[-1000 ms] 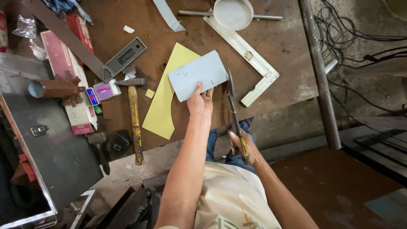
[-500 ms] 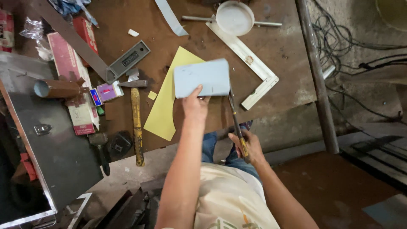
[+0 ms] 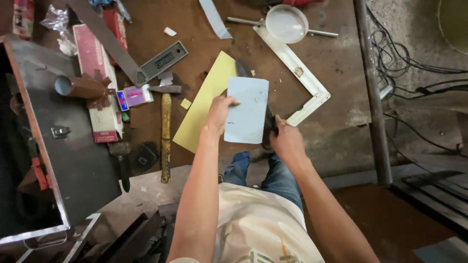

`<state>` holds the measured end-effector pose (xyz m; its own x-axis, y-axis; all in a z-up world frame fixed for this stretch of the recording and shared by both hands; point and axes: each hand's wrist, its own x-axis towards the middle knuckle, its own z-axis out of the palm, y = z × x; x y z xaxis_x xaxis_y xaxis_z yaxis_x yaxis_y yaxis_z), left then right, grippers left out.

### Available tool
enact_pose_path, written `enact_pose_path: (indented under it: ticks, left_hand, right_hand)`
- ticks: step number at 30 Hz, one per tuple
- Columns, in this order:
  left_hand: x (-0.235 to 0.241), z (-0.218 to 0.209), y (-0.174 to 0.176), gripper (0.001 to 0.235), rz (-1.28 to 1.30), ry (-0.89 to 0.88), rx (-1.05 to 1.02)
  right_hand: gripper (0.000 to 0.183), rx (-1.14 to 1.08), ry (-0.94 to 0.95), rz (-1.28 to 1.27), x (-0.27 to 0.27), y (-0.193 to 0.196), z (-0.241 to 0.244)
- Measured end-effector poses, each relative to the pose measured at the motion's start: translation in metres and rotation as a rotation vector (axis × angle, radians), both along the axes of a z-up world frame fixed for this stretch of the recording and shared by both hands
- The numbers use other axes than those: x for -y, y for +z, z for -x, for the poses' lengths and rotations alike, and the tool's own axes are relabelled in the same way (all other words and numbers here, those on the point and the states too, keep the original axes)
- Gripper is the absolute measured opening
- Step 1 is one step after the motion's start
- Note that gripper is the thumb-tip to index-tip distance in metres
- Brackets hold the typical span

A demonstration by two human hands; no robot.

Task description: Measuring, marking, and cutting metal and material pieces using various hand tools on a workbench.

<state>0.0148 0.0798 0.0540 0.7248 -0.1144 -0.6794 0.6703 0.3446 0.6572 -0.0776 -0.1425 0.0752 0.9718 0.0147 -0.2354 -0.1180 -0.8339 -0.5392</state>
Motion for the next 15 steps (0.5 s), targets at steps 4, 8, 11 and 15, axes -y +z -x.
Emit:
enact_pose_path:
  ticks: [4, 8, 11, 15]
  left_hand:
    - [-0.002, 0.011, -0.027, 0.025, 0.063, 0.057, 0.017]
    - [-0.009, 0.014, -0.028, 0.024, 0.196, 0.171, -0.034]
    - [-0.012, 0.012, -0.006, 0.029, 0.198, 0.162, -0.036]
    - [-0.007, 0.015, -0.016, 0.031, 0.178, 0.079, -0.036]
  right_hand:
    - [0.039, -0.302, -0.017, 0.248, -0.009, 0.030, -0.014]
    - [0.045, -0.082, 0.008, 0.165, -0.004, 0.028, -0.023]
    - [0.033, -0.035, -0.050, 0.240, -0.004, 0.024, -0.033]
    - [0.038, -0.109, -0.269, -0.603, -0.008, 0.015, -0.059]
